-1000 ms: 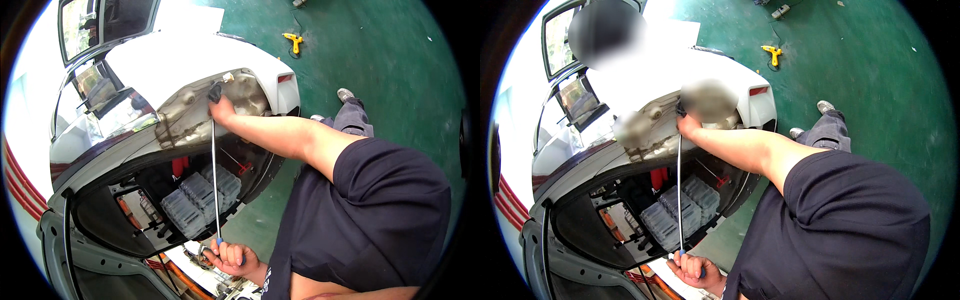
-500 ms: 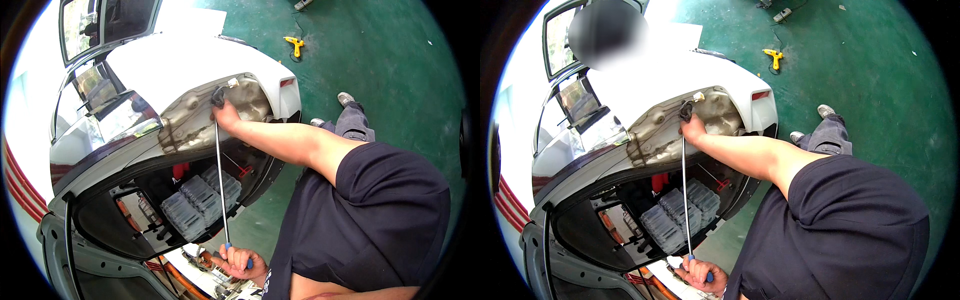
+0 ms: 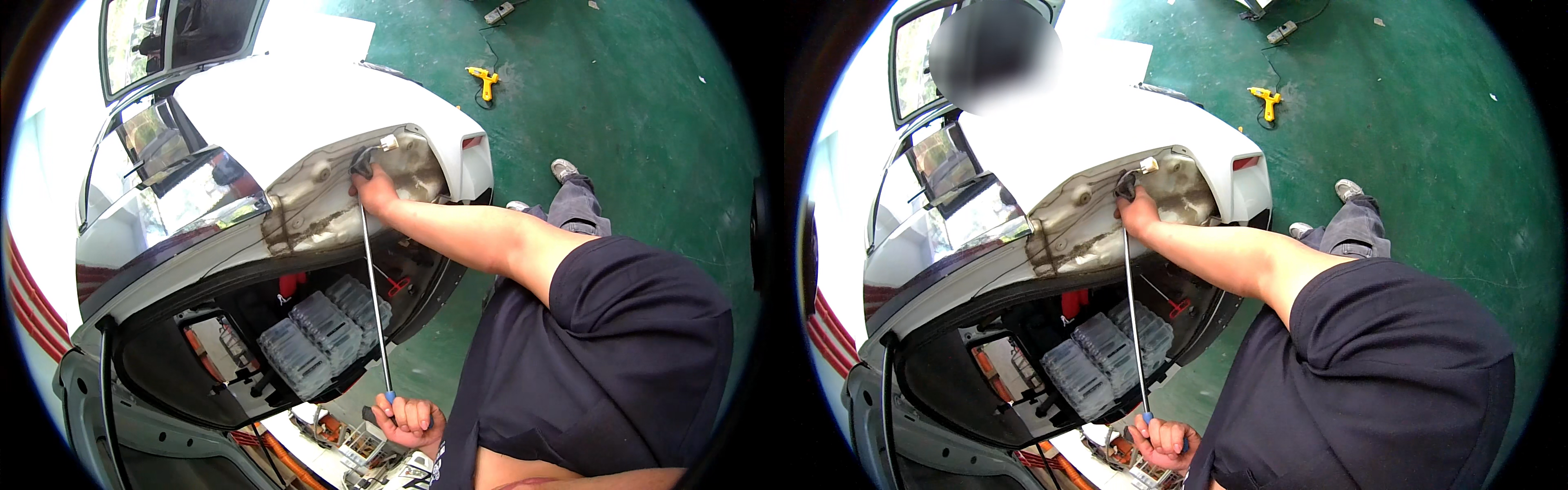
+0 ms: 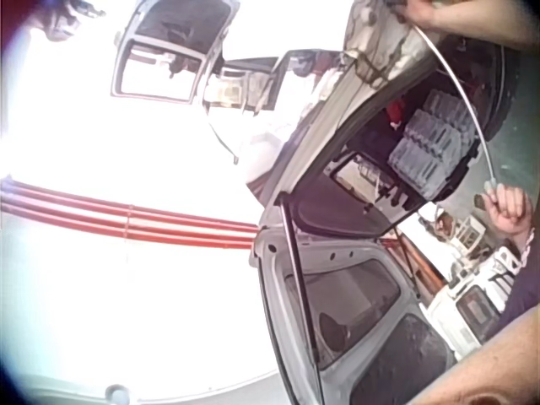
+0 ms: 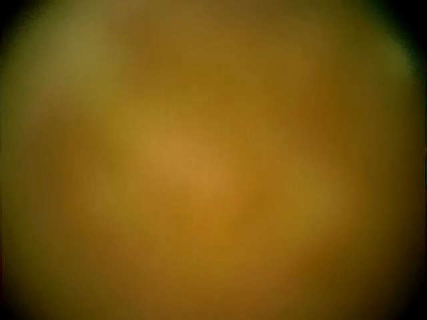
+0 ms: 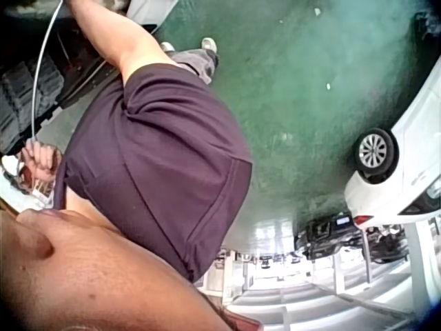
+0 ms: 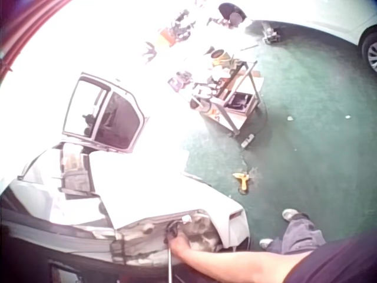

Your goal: The person uses a long metal rod to push and adjust the inner metal of a car's rear quarter panel. They then use a hammer and a small metal tool to tap and smooth the exterior surface of the panel. Finally, they close the fuel door to check the alignment.

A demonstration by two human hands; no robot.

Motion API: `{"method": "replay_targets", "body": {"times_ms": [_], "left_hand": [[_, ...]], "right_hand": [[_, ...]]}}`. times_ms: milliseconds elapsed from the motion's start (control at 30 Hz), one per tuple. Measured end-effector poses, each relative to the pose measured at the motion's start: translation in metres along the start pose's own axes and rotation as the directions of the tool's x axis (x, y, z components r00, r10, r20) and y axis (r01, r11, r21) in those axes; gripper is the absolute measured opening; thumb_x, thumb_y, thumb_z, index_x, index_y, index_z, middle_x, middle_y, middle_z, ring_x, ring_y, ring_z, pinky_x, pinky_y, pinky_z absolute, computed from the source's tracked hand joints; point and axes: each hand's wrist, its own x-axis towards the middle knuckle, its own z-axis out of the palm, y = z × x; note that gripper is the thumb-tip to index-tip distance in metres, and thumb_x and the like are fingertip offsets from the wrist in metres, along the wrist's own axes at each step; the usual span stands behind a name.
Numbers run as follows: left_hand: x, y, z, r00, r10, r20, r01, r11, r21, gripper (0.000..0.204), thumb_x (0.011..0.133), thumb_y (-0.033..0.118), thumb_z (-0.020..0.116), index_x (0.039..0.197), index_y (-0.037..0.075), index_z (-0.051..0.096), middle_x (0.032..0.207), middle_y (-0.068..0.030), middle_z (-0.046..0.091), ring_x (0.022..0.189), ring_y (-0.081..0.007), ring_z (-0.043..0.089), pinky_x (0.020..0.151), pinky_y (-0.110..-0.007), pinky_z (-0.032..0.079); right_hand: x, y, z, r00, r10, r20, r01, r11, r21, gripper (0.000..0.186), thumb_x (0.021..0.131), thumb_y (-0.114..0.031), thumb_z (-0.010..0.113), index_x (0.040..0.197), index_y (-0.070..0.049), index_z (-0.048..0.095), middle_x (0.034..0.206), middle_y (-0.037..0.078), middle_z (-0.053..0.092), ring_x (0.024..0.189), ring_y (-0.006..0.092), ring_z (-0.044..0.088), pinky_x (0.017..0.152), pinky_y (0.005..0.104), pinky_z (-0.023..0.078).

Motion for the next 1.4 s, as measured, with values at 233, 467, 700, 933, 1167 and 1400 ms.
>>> {"method": "replay_targets", "body": {"times_ms": [233,467,700,933,1167,1400], "left_hand": [[0.001,-0.012,0.015,0.995,0.099,-0.016,-0.1,0.984,-0.15,0.039,0.112,0.045,0.04,0.096,0.009,0.046,0.06,0.0007,0.039,0.048,-0.0119,0.037,0.052,-0.03,0.041],[0.007,-0.028,0.013,0.996,0.086,-0.038,-0.09,0.989,-0.121,0.042,0.111,0.048,0.04,0.096,0.009,0.046,0.06,0.0009,0.039,0.047,-0.0114,0.035,0.05,-0.028,0.04],[0.009,-0.027,0.002,0.999,0.044,-0.022,-0.042,0.995,0.091,0.035,0.112,0.041,0.041,0.091,0.012,0.041,0.055,0.0045,0.034,0.044,-0.0086,0.03,0.048,-0.028,0.038],[0.006,-0.029,0.01,0.996,0.066,-0.064,-0.072,0.993,-0.089,0.043,0.112,0.047,0.039,0.096,0.009,0.047,0.058,0.0015,0.038,0.046,-0.0116,0.034,0.049,-0.029,0.04],[0.011,-0.036,0.009,0.996,0.049,-0.072,-0.058,0.991,-0.118,0.045,0.11,0.05,0.041,0.095,0.008,0.048,0.058,0.0011,0.039,0.047,-0.0128,0.036,0.05,-0.029,0.041],[0.014,-0.027,0.001,0.997,0.032,-0.072,-0.03,0.999,0.027,0.038,0.113,0.041,0.04,0.092,0.01,0.044,0.055,0.0017,0.036,0.043,-0.0118,0.033,0.044,-0.029,0.036]], "right_hand": [[0.004,0.005,0.003,1.0,-0.017,-0.004,0.017,1.0,-0.012,0.025,0.098,-0.022,0.063,0.113,-0.002,0.061,0.088,0.009,0.074,0.087,0.0225,0.067,0.084,0.0364,0.051],[0.008,0.0,0.004,0.998,-0.031,-0.055,0.032,0.999,0.025,0.022,0.097,-0.016,0.065,0.113,-0.002,0.06,0.085,0.01,0.076,0.082,0.0226,0.071,0.078,0.0374,0.054],[0.012,0.011,0.004,0.999,-0.03,-0.038,0.031,0.999,0.032,0.024,0.1,-0.024,0.064,0.111,-0.003,0.06,0.086,0.007,0.074,0.079,0.02,0.067,0.076,0.036,0.053],[0.015,0.013,0.008,0.999,0.005,-0.04,-0.004,0.999,0.032,0.023,0.1,-0.02,0.064,0.114,-0.004,0.058,0.084,0.008,0.074,0.075,0.0189,0.067,0.073,0.035,0.053],[0.013,0.008,0.007,0.999,0.008,-0.05,-0.005,0.998,0.062,0.019,0.097,-0.011,0.064,0.111,-0.001,0.057,0.086,0.013,0.074,0.08,0.0247,0.074,0.076,0.0386,0.055],[0.011,0.008,0.007,0.995,-0.058,-0.084,0.059,0.998,0.016,0.02,0.099,-0.013,0.062,0.113,-0.001,0.056,0.085,0.013,0.074,0.08,0.0252,0.073,0.075,0.0389,0.055]]}}
